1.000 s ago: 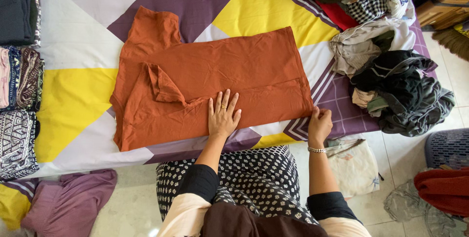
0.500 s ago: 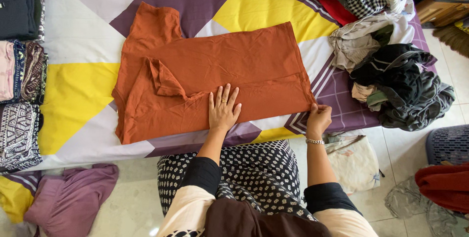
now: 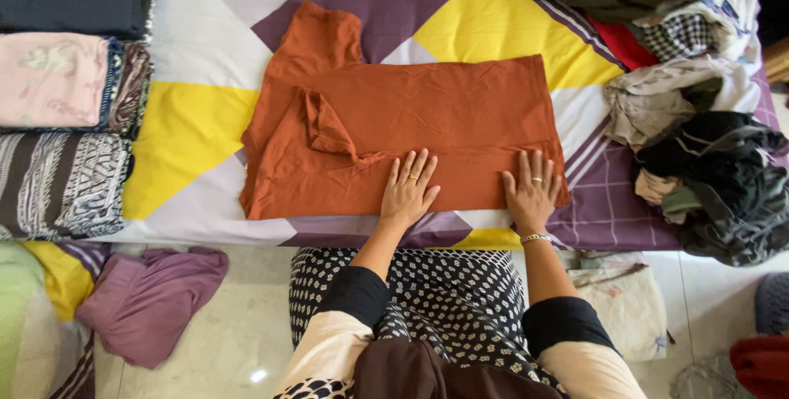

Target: The person folds an orange long-sleeved shirt on a bed. They smooth the fabric, fold the sleeves and sides inward, then fold the shirt into a compact rectangle and place it on a stack of folded clothes.

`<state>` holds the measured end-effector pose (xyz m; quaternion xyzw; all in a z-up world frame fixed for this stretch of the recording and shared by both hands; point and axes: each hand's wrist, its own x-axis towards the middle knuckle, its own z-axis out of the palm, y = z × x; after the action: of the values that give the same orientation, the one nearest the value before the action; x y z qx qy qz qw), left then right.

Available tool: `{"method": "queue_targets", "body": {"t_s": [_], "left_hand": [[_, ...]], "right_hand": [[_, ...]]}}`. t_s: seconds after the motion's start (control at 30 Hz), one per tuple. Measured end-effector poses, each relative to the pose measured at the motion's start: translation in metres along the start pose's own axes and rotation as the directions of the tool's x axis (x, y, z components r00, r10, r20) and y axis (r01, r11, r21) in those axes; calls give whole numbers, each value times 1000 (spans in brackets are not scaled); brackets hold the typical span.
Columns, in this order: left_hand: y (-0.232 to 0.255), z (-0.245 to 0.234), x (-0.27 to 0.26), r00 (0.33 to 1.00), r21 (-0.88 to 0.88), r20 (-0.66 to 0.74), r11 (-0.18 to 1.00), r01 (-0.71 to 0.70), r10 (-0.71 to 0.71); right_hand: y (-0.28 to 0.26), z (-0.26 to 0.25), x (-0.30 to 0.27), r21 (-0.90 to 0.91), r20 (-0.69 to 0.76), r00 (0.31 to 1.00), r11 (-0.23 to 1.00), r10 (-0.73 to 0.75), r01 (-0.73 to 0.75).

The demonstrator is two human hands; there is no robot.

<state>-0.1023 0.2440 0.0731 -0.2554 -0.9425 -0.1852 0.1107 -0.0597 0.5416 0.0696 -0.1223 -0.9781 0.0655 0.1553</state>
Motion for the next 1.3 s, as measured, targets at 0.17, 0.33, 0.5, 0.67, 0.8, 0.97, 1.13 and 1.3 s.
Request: {"method": "queue_targets", "body": {"t_s": [0.17,0.33,0.5,0.67,0.8,0.97,1.13,1.3], "left_hand": [[-52,-34,-62,998,79,-43,996,46,-42],[-142,-88,-118,918,280,-162,875,394,-362],[-173,-103,-122,747,290,-349,693,660,-565],[-180,-84,-94,767,198,-344,757,623,-541],[-179,-92,-97,739,98,-346,761,641,-578],[-174,-98,-94,721,96,-330,738,668,-610],[-176,-93,-93,707,102,-316,719,688,-632],[-179,-90,-93,703,113,-306,708,697,-642]], "right_hand": [[19,10,-3,52,29,998,997,52,-53],[2,8,18,-20,7,997,997,72,-71],[-133,-7,69,238,-70,980,951,-186,197],[-311,-8,68,620,-34,795,611,-606,492],[-369,-11,71,438,222,731,736,-645,516],[-355,45,107,401,472,714,847,-517,349],[-287,80,182,465,715,676,843,-178,-270],[-298,103,198,561,324,871,817,-368,137]]}}
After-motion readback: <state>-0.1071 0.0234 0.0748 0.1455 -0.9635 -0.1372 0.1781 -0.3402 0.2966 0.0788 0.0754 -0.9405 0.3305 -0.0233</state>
